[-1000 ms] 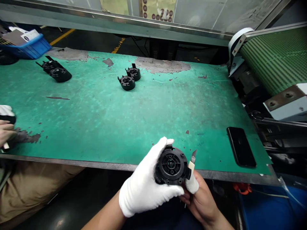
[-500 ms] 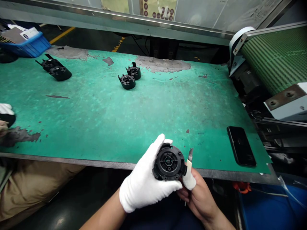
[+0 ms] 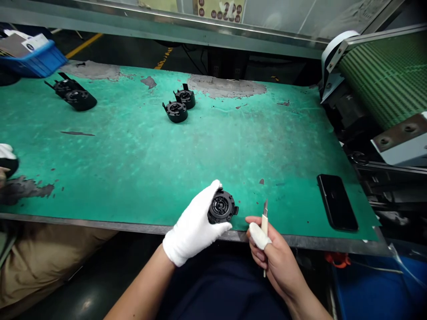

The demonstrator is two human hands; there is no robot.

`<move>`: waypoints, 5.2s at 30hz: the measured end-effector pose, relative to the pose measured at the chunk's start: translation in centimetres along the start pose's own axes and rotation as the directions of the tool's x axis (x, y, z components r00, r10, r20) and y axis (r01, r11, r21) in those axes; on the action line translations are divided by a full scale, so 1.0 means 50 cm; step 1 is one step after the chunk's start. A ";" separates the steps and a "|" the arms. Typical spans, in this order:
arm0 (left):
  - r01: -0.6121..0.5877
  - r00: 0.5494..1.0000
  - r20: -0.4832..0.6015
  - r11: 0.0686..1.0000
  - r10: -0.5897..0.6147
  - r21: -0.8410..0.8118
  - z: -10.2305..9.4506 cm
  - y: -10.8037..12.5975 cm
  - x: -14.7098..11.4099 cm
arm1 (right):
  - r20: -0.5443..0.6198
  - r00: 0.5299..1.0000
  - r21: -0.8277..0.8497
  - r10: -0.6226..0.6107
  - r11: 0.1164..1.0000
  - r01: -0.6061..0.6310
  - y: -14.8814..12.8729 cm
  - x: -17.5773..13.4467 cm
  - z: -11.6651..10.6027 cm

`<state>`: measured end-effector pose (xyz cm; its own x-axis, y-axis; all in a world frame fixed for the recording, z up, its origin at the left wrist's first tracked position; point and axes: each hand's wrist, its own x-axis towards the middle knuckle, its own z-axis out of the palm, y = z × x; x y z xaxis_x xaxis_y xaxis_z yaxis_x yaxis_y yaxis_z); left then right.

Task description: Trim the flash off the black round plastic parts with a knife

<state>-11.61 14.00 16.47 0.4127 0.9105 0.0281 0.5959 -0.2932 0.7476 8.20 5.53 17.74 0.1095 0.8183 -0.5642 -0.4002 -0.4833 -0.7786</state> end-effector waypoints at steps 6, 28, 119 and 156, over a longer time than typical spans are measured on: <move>0.020 1.000 -0.001 0.999 -0.020 0.028 -0.029 0.003 -0.007 | 0.001 1.000 -0.044 -0.017 0.999 0.017 -0.003 0.006 -0.017; 0.036 0.998 -0.053 0.997 -0.032 0.074 -0.010 -0.009 -0.016 | 0.077 0.996 -0.185 0.044 0.982 -0.029 -0.016 0.005 -0.016; -0.134 0.965 -0.198 0.973 0.171 0.189 0.051 0.006 -0.053 | 0.351 0.885 0.074 0.306 0.933 -0.352 -0.006 -0.065 0.074; -0.226 0.911 -0.299 0.950 0.285 0.217 0.046 0.036 -0.036 | -0.018 0.994 -0.102 0.107 0.989 -0.108 -0.012 -0.087 0.079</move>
<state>-9.70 11.15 16.22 0.3393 0.8329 0.4373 0.6220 -0.5474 0.5599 4.39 3.46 21.74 0.0823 0.7564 -0.6489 -0.3150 -0.5980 -0.7370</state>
